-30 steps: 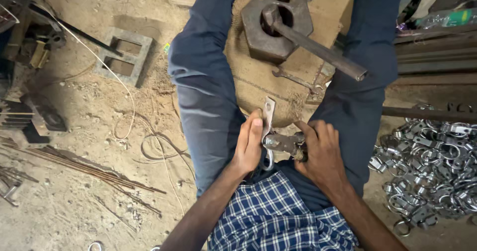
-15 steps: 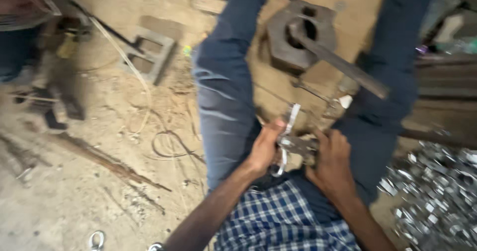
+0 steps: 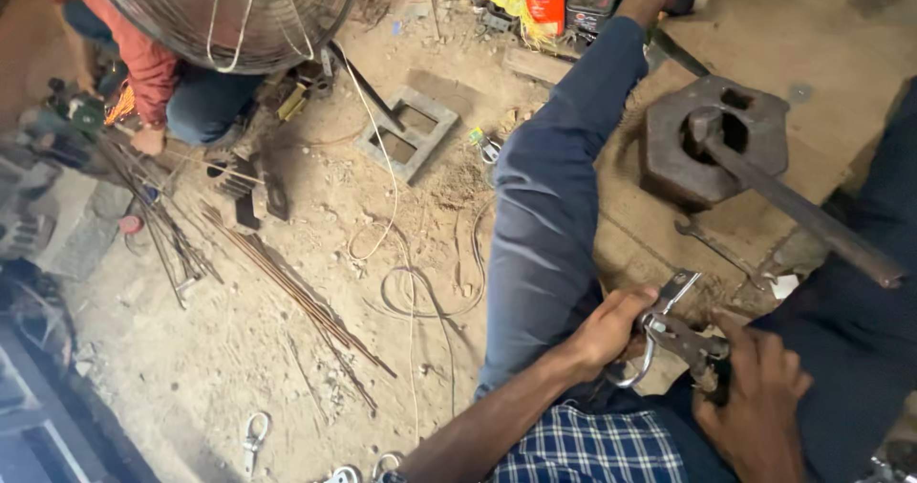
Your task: The person sits on the floor and assembles metal parts by inserting a pin into a bracket and ring, then uses pliers to bend the pin and a hammer to secure it. They repeat this process for multiple parts.
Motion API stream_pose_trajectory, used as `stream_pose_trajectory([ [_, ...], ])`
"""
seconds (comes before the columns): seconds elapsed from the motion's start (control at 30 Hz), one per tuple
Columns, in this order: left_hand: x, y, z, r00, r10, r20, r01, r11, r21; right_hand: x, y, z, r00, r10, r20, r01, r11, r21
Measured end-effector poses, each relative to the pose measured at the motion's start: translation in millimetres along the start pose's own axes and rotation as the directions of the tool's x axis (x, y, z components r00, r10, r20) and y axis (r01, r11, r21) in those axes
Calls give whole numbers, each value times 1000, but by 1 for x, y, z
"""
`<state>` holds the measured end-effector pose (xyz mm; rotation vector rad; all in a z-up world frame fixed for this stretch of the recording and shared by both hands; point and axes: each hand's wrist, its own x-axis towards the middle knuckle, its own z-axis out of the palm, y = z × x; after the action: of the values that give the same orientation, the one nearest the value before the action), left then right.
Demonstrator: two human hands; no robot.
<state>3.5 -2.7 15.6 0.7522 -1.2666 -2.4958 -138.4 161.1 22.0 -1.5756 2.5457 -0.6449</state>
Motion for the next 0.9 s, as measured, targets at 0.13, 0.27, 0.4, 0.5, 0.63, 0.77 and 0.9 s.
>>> stream_pose_trajectory([
  [0.13, 3, 7, 6, 999, -35, 18, 36, 999, -34, 1, 1, 2, 1000, 9, 22, -9, 1000, 9],
  [0.27, 8, 5, 10, 999, -10, -32, 11, 1000, 21, 1, 0, 0, 999, 45, 30, -44, 999, -32],
  [0.4, 7, 9, 12, 1000, 2, -19, -2, 1000, 0, 2, 0, -2, 989, -127, -78, 128, 992, 11],
  [0.5, 1, 12, 12, 995, -60, -85, 61, 998, 9, 5, 4, -2, 944, -257, -205, 290, 946, 146],
  [0.63, 4, 0, 7, 997, -70, -22, 67, 990, -124, 2, 0, -10, 973, -93, -212, 142, 963, 228],
  [0.77, 22, -12, 2, 949, -239, -204, 215, 967, -134, 7, -9, -17, 959, -124, -254, 167, 973, 160],
  [0.9, 15, -18, -6, 963, -255, -89, 241, 960, -139, 6, -7, -18, 948, -163, -274, 226, 950, 216],
])
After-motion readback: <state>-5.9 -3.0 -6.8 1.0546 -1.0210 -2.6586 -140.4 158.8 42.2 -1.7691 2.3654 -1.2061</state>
